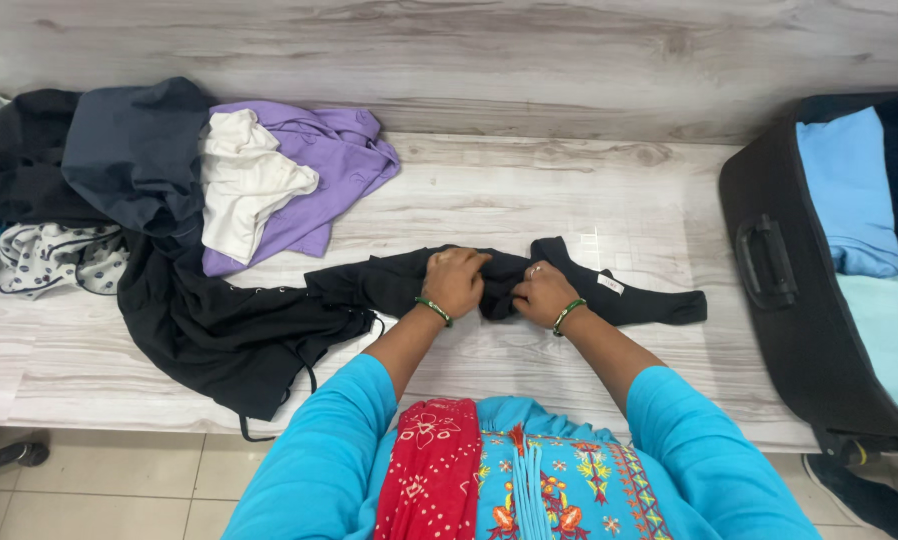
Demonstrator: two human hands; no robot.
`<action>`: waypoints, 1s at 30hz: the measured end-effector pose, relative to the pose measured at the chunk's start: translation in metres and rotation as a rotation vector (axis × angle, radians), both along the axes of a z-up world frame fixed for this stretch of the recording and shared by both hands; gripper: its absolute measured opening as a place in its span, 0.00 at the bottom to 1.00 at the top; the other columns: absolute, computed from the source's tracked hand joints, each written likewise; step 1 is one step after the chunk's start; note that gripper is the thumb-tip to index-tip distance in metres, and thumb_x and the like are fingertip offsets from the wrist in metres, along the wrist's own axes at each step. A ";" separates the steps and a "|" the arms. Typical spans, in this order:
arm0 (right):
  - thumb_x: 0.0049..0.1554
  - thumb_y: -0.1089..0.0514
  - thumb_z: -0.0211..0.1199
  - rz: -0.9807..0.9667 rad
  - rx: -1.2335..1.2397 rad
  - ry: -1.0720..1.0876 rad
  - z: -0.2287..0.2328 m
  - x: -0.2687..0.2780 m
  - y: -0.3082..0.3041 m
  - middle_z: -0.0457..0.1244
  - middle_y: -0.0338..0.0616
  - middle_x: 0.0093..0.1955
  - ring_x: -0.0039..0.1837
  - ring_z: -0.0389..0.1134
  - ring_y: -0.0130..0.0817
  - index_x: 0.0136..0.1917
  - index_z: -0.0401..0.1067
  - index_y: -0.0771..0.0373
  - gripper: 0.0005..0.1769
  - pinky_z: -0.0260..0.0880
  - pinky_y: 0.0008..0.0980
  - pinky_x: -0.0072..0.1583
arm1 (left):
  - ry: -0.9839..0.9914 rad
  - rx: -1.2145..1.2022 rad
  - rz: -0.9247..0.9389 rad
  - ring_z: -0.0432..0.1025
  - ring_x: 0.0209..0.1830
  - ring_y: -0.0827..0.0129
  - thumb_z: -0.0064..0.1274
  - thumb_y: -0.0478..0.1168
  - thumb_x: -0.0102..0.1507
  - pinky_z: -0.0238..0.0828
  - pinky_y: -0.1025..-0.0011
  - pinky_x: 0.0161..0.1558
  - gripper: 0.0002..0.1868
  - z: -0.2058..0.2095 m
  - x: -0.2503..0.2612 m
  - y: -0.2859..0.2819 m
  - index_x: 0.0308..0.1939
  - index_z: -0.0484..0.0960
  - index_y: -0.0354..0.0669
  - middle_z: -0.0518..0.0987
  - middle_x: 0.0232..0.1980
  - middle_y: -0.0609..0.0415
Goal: The person folds a light blue garment, a black top, a white shirt, and a pair of dark grey pants by hand on a low wooden bench and places them into an open suitcase.
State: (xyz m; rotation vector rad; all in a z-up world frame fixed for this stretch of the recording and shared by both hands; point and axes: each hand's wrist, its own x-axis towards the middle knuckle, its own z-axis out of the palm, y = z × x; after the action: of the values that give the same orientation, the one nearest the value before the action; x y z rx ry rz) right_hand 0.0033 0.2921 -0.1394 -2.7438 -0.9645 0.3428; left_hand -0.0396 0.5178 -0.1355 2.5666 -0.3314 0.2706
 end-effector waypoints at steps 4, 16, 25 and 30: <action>0.49 0.58 0.69 0.047 0.468 -0.184 0.046 0.033 -0.008 0.70 0.45 0.56 0.70 0.62 0.52 0.47 0.81 0.59 0.11 0.64 0.47 0.68 | -0.194 -0.160 -0.240 0.72 0.54 0.52 0.63 0.53 0.54 0.46 0.41 0.66 0.35 0.046 -0.007 -0.024 0.61 0.75 0.38 0.80 0.47 0.46; 0.60 0.59 0.66 -0.315 0.528 -0.464 0.198 0.075 -0.060 0.70 0.52 0.44 0.45 0.73 0.47 0.53 0.80 0.62 0.09 0.72 0.40 0.49 | 0.018 -0.001 0.348 0.75 0.50 0.54 0.60 0.41 0.51 0.43 0.42 0.73 0.12 0.101 0.067 0.029 0.38 0.88 0.53 0.84 0.37 0.51; 0.64 0.60 0.61 -0.775 0.732 -0.220 0.224 0.105 -0.103 0.70 0.45 0.41 0.38 0.73 0.34 0.54 0.78 0.66 0.09 0.71 0.31 0.40 | -0.272 0.082 0.530 0.76 0.49 0.51 0.57 0.35 0.46 0.47 0.40 0.70 0.19 0.125 0.083 0.089 0.41 0.87 0.48 0.84 0.42 0.51; 0.66 0.62 0.58 -0.817 0.995 -0.046 0.214 0.169 -0.145 0.70 0.38 0.41 0.38 0.74 0.27 0.53 0.76 0.67 0.08 0.74 0.23 0.38 | 0.023 0.109 0.590 0.76 0.49 0.47 0.54 0.37 0.57 0.72 0.49 0.50 0.14 0.153 0.116 0.116 0.45 0.86 0.50 0.83 0.47 0.45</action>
State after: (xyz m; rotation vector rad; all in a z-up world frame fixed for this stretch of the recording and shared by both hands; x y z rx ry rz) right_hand 0.1725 0.1473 0.0745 -1.9438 0.0865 -0.2818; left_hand 0.0766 0.6336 0.0180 2.7169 0.4439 0.4413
